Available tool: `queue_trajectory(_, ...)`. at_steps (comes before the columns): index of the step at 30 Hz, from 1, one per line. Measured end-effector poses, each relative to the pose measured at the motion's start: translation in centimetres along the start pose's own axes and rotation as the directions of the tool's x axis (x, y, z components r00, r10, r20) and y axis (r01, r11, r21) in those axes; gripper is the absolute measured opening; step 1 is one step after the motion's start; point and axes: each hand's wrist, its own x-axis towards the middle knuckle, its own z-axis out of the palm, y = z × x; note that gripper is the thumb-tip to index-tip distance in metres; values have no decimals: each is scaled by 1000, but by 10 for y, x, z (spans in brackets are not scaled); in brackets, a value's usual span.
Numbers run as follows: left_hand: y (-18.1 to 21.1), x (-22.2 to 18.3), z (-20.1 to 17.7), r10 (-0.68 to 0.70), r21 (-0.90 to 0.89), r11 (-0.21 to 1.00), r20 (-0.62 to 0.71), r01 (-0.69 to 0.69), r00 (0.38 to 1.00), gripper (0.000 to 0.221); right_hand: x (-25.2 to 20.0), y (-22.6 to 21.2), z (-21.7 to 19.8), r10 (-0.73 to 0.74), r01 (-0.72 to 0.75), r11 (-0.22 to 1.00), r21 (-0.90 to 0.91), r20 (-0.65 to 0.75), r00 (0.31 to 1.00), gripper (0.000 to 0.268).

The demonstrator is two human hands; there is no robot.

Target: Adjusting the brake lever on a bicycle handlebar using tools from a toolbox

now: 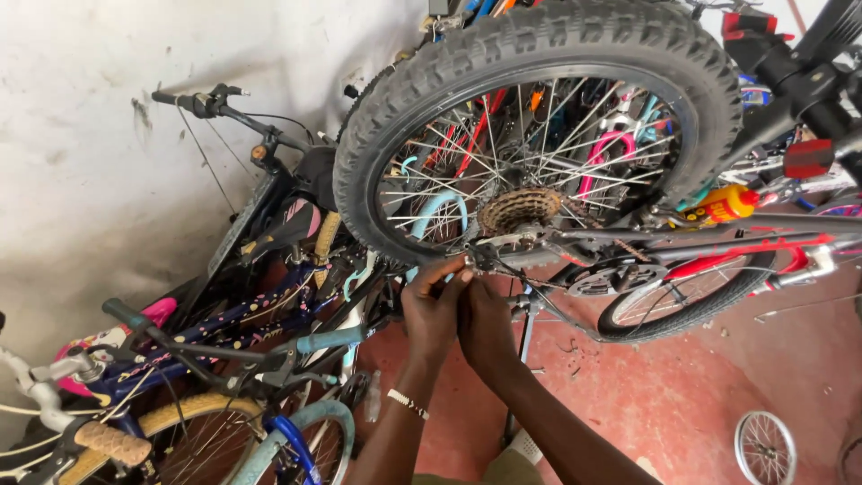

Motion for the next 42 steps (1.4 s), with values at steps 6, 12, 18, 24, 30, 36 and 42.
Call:
queue_trajectory(6, -6, 3, 1, 55, 8, 998, 31, -56, 998, 15, -2, 5, 1, 78, -79, 983, 169, 11, 997, 16)
queue_trajectory(12, -9, 1, 4, -15, -92, 996, 8, 16, 1000, 14, -5, 9, -4, 84, -86, 968, 238, 19, 996, 20)
queue_trajectory(18, -11, -1, 8, -112, -183, 977, -8, 108, 994, 13, -10, -2, -20, 147, -134, 946, 294, -23, 989, 21)
queue_trajectory(24, 7, 3, 6, -181, -240, 953, 45, 187, 982, 17, -8, -9, -26, 340, -339, 809, 480, 90, 936, 27)
queue_trajectory(30, 5, 7, 7, -220, -232, 939, 155, 252, 963, 14, -9, -4, -22, 413, -447, 769, 457, 178, 893, 34)
queue_trajectory(36, 9, 11, 6, -208, -66, 972, 209, 226, 956, 8, -7, -16, -16, 662, -737, 383, 557, 391, 639, 41)
queue_trajectory(42, -27, 34, 0, -470, -176, 841, 227, 511, 853, 15, 25, -55, -55, 543, -634, -450, 629, 756, 364, 28)
